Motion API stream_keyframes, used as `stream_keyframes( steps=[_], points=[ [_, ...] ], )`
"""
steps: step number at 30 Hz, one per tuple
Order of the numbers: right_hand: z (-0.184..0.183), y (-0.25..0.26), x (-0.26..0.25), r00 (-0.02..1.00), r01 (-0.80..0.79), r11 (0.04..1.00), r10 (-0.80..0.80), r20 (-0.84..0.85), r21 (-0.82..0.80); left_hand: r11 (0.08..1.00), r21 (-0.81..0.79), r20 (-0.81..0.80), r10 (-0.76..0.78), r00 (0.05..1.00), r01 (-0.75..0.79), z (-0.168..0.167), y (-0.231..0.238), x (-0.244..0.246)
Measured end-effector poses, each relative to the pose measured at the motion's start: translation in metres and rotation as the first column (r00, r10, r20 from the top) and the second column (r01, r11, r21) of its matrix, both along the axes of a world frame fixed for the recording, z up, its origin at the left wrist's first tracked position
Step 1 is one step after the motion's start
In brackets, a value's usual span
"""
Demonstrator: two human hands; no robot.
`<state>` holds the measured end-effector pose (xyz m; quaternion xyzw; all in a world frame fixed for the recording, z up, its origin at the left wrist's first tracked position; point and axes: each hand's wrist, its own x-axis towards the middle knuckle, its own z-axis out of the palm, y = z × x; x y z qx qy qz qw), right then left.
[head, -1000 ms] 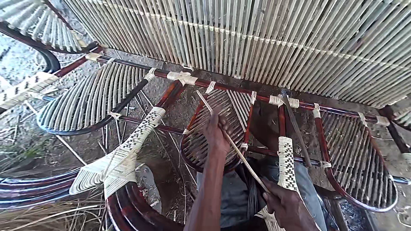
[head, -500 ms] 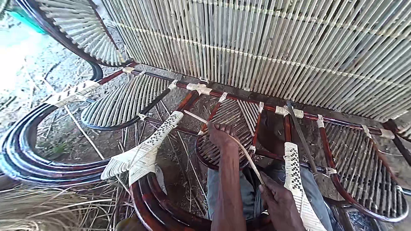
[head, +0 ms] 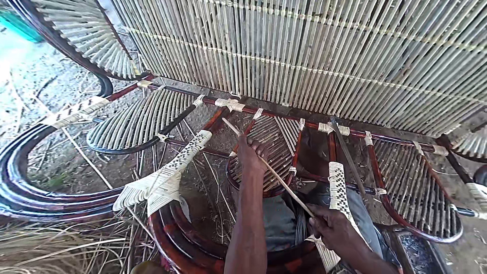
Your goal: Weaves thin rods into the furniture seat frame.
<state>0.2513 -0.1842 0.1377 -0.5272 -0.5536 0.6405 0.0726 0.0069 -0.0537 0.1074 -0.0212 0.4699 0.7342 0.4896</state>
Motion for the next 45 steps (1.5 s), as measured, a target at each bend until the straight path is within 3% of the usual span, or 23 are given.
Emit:
stream_keyframes(
  steps=[3, 5, 8, 10, 13, 17, 21, 23, 27, 32, 36, 38, 45],
  points=[
    [0.011, 0.001, 0.015, 0.961, 0.001, 0.968, -0.07, -0.267, -0.25, 0.997, 0.075, 0.033, 0.021, 0.999, -0.023, 0.002, -0.002, -0.007],
    [0.012, -0.005, 0.018, 0.927, 0.015, 0.95, -0.13, -0.352, -0.313, 0.996, 0.088, 0.043, 0.02, 0.999, -0.024, 0.008, -0.003, -0.007],
    [0.011, -0.021, 0.014, 0.912, 0.082, 0.945, -0.199, -0.359, -0.316, 1.0, 0.005, -0.055, -0.027, 0.998, 0.027, 0.019, -0.009, 0.001],
    [0.013, -0.029, 0.01, 0.919, 0.153, 0.946, -0.242, -0.312, -0.285, 0.993, -0.092, -0.152, -0.084, 0.985, 0.071, 0.025, -0.018, 0.008],
    [0.018, -0.031, 0.006, 0.939, 0.228, 0.955, -0.268, -0.214, -0.192, 0.991, -0.113, -0.184, -0.097, 0.978, 0.077, 0.029, -0.035, 0.019],
    [0.027, -0.034, 0.008, 0.964, 0.053, 0.977, -0.104, -0.245, -0.208, 1.0, -0.016, -0.035, -0.005, 0.999, 0.005, 0.033, -0.043, 0.027],
    [0.02, -0.027, 0.025, 0.817, -0.19, 0.912, -0.058, -0.574, -0.363, 0.98, 0.2, 0.157, -0.031, 0.987, -0.001, 0.031, -0.043, 0.024],
    [0.016, -0.031, 0.03, 0.779, -0.257, 0.877, -0.061, -0.624, -0.406, 0.97, 0.242, 0.202, -0.055, 0.978, 0.005, 0.026, -0.04, 0.026],
    [0.02, -0.049, 0.035, 0.884, -0.114, 0.935, -0.059, -0.464, -0.336, 0.987, 0.157, 0.125, -0.039, 0.991, 0.019, 0.021, -0.036, 0.031],
    [0.023, -0.07, 0.052, 0.884, -0.108, 0.955, -0.034, -0.466, -0.275, 0.983, 0.18, 0.05, -0.041, 0.998, 0.031, 0.029, -0.028, 0.015],
    [0.028, -0.051, 0.044, 0.902, -0.066, 0.96, -0.06, -0.429, -0.272, 0.985, 0.112, -0.081, -0.119, 0.99, 0.128, 0.049, -0.032, 0.041],
    [0.029, -0.042, 0.036, 0.895, -0.058, 0.957, -0.077, -0.44, -0.285, 0.979, 0.082, -0.07, -0.18, 0.981, 0.185, 0.059, -0.047, 0.064],
    [0.04, -0.037, 0.019, 0.947, -0.113, 0.968, 0.036, -0.319, -0.226, 0.991, 0.068, 0.0, -0.114, 0.994, 0.114, 0.071, -0.062, 0.08]
  ],
)
